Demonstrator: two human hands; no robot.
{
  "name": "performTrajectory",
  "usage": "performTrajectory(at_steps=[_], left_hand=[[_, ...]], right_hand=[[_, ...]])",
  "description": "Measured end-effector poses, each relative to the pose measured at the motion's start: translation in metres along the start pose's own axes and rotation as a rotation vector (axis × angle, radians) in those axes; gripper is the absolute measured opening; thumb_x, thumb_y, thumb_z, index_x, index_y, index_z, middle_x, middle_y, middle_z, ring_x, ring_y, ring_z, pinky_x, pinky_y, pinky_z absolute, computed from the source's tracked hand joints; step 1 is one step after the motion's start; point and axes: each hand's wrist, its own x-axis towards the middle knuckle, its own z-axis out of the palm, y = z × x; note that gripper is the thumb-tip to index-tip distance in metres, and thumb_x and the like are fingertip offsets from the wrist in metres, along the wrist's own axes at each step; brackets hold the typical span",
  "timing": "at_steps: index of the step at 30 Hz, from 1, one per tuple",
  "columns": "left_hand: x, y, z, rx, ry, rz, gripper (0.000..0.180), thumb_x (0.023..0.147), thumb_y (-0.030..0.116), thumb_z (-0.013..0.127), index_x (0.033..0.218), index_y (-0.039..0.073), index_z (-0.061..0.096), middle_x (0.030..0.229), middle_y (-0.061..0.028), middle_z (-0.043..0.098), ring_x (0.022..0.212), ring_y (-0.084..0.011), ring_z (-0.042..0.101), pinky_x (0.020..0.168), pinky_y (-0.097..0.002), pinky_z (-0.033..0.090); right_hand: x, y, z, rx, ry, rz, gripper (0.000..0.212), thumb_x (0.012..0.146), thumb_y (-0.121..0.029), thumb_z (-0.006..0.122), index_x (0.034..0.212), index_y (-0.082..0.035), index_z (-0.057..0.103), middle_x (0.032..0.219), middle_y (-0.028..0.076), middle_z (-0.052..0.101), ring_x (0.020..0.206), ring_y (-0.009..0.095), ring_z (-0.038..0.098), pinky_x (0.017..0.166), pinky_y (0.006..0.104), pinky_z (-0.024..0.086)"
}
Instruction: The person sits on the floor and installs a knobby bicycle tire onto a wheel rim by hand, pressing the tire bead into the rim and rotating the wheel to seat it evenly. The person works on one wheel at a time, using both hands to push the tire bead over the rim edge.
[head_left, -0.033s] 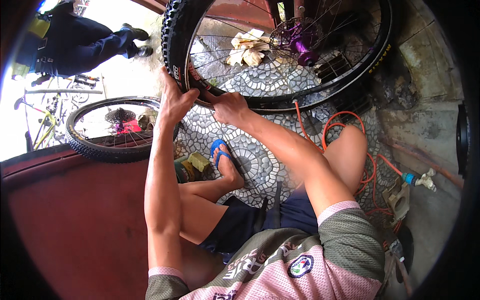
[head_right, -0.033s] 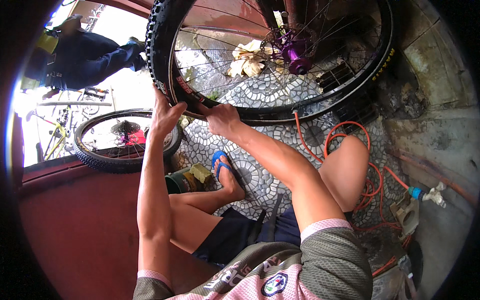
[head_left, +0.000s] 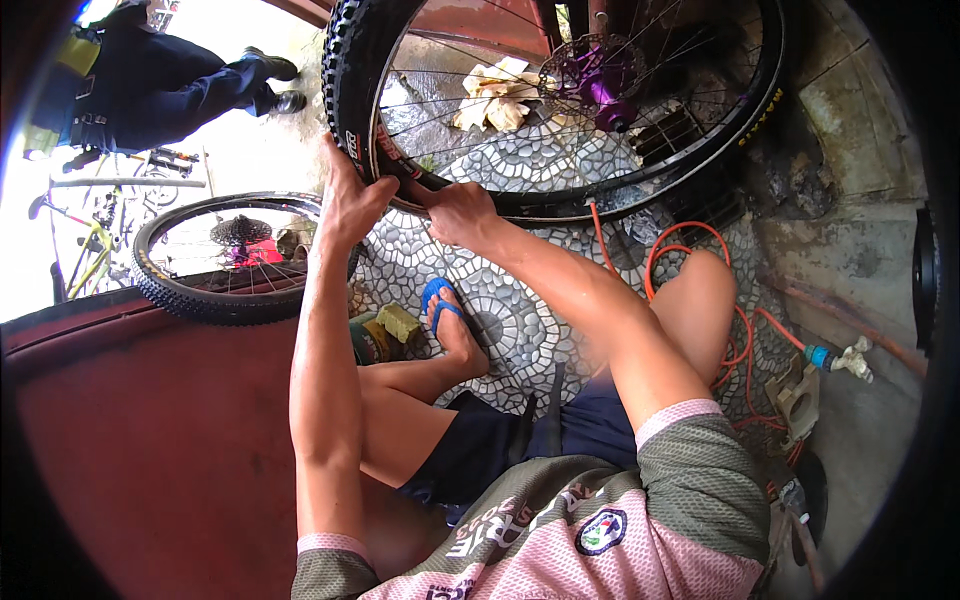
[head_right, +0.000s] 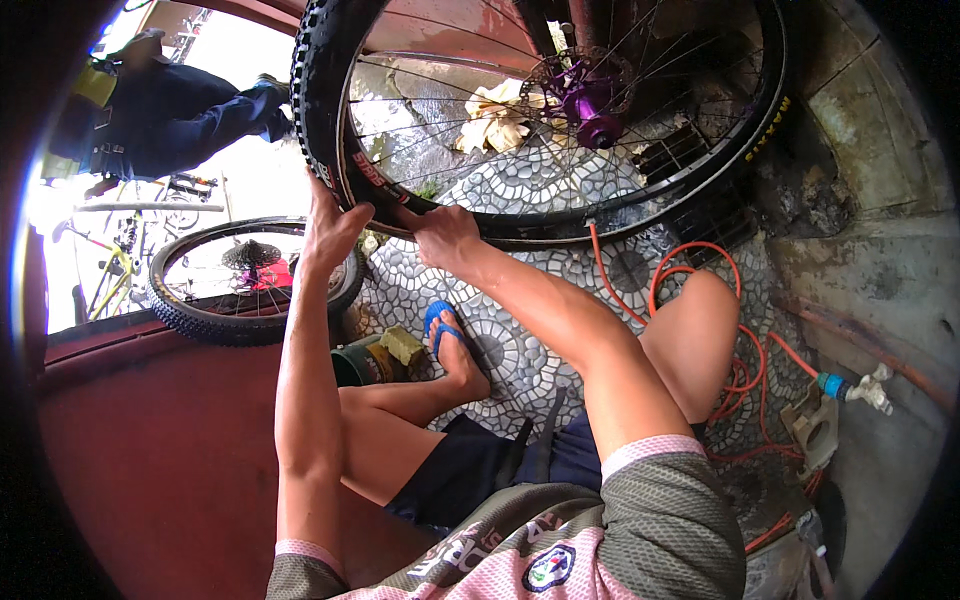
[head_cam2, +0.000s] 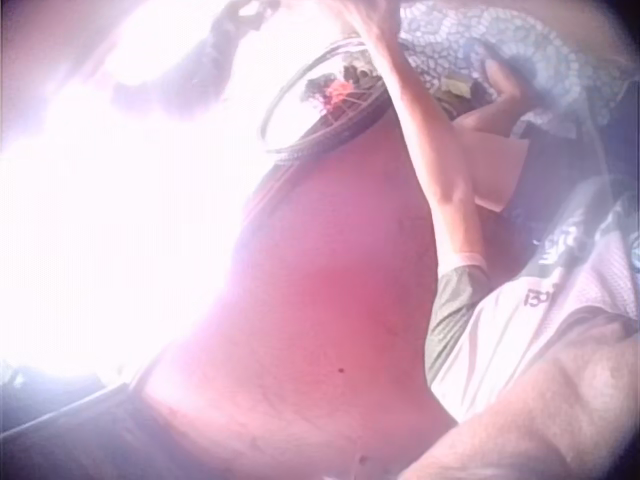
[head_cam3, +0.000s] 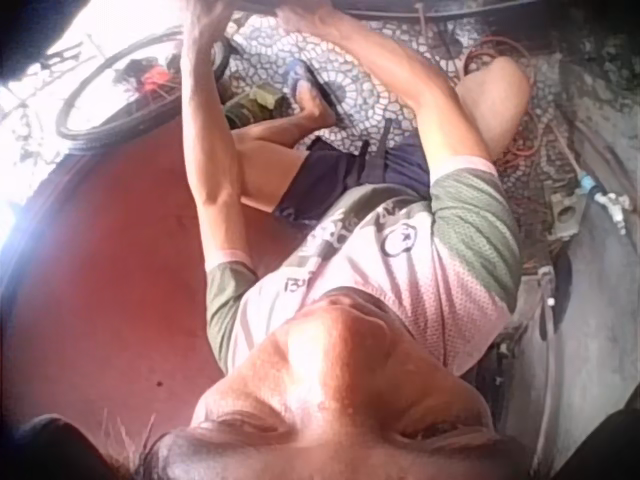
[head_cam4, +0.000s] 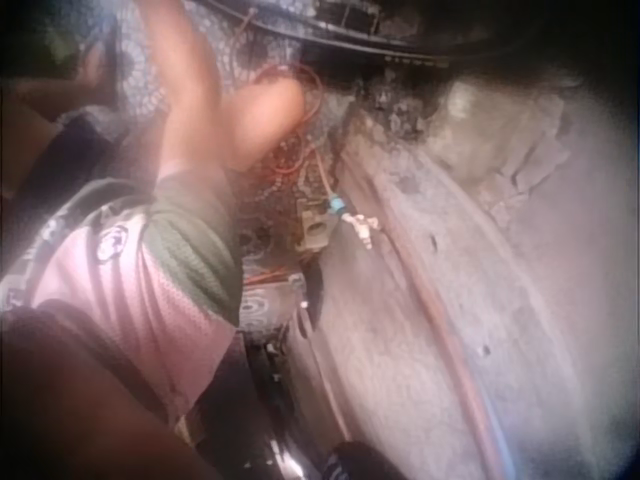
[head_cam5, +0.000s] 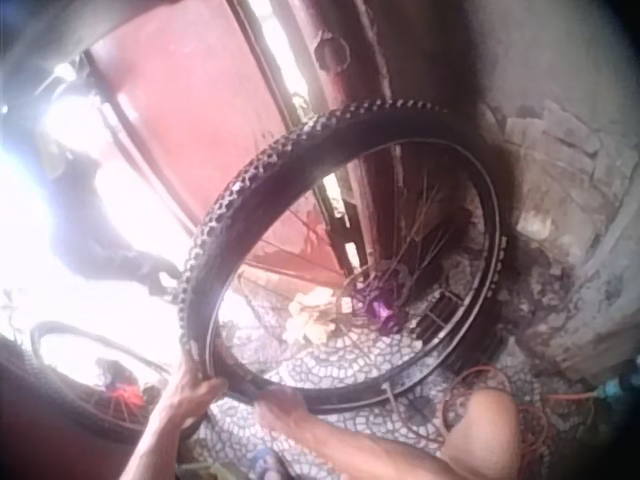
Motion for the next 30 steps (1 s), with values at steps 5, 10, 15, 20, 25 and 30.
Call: performTrajectory(at_steps=[5, 10, 15, 20, 25, 30], left_hand=[[0.01, -0.015, 0.004, 0.097, 0.077, 0.1, 0.115, 0.074, 0.024, 0.073, 0.155, -0.019, 0.005, 0.127, -0.0344, 0.061, 0.114, -0.0416, 0.064, 0.101, -0.0406, 0.051], [0.012, -0.005, 0.002, 0.078, 0.045, -0.076, 0.12, 0.075, 0.028, 0.073, 0.156, -0.022, -0.001, 0.137, -0.04, 0.056, 0.129, -0.0465, 0.058, 0.111, -0.0382, 0.045], [0.016, -0.005, 0.001, 0.064, 0.036, -0.011, 0.115, 0.076, 0.024, 0.072, 0.157, -0.018, 0.002, 0.136, -0.0388, 0.056, 0.129, -0.0444, 0.058, 0.112, -0.0382, 0.044], [0.014, 0.008, 0.005, 0.035, 0.042, -0.026, 0.11, 0.076, 0.021, 0.072, 0.156, -0.016, 0.006, 0.125, -0.0342, 0.063, 0.118, -0.0429, 0.064, 0.106, -0.0416, 0.049], [0.016, 0.017, 0.008, -0.042, 0.052, 0.066, 0.098, 0.075, 0.02, 0.073, 0.151, -0.004, 0.016, 0.118, -0.0318, 0.065, 0.108, -0.0466, 0.067, 0.099, -0.0466, 0.052], [0.01, 0.025, 0.004, 0.09, 0.088, 0.026, 0.093, 0.076, 0.018, 0.071, 0.148, -0.004, 0.016, 0.109, -0.0317, 0.066, 0.103, -0.0486, 0.067, 0.097, -0.0502, 0.051]], right_hand=[[0.013, 0.019, 0.021, -0.123, -0.059, -0.036, 0.068, 0.087, -0.022, 0.069, 0.152, -0.025, 0.049, 0.088, 0.01, 0.077, 0.076, 0.032, 0.076, 0.066, 0.0442, 0.06], [0.002, 0.01, 0.012, -0.152, 0.107, -0.097, 0.069, 0.083, -0.024, 0.074, 0.148, -0.02, 0.051, 0.083, 0.013, 0.075, 0.076, 0.033, 0.076, 0.063, 0.0446, 0.061], [0.024, 0.001, -0.021, -0.11, -0.048, -0.073, 0.082, 0.071, -0.025, 0.086, 0.143, -0.018, 0.047, 0.083, 0.011, 0.076, 0.08, 0.03, 0.077, 0.065, 0.0423, 0.061], [0.021, 0.015, 0.005, -0.183, -0.106, -0.051, 0.065, 0.087, -0.026, 0.074, 0.147, -0.02, 0.051, 0.087, 0.011, 0.077, 0.08, 0.031, 0.077, 0.068, 0.0428, 0.06], [-0.003, 0.073, 0.067, -0.169, -0.199, 0.051, 0.037, 0.099, -0.024, 0.057, 0.135, -0.02, 0.064, 0.089, 0.012, 0.076, 0.083, 0.032, 0.076, 0.069, 0.0438, 0.06], [0.001, 0.039, 0.034, -0.197, 0.026, -0.113, 0.049, 0.086, -0.018, 0.065, 0.135, -0.017, 0.056, 0.084, 0.015, 0.075, 0.078, 0.031, 0.076, 0.064, 0.0425, 0.061]])
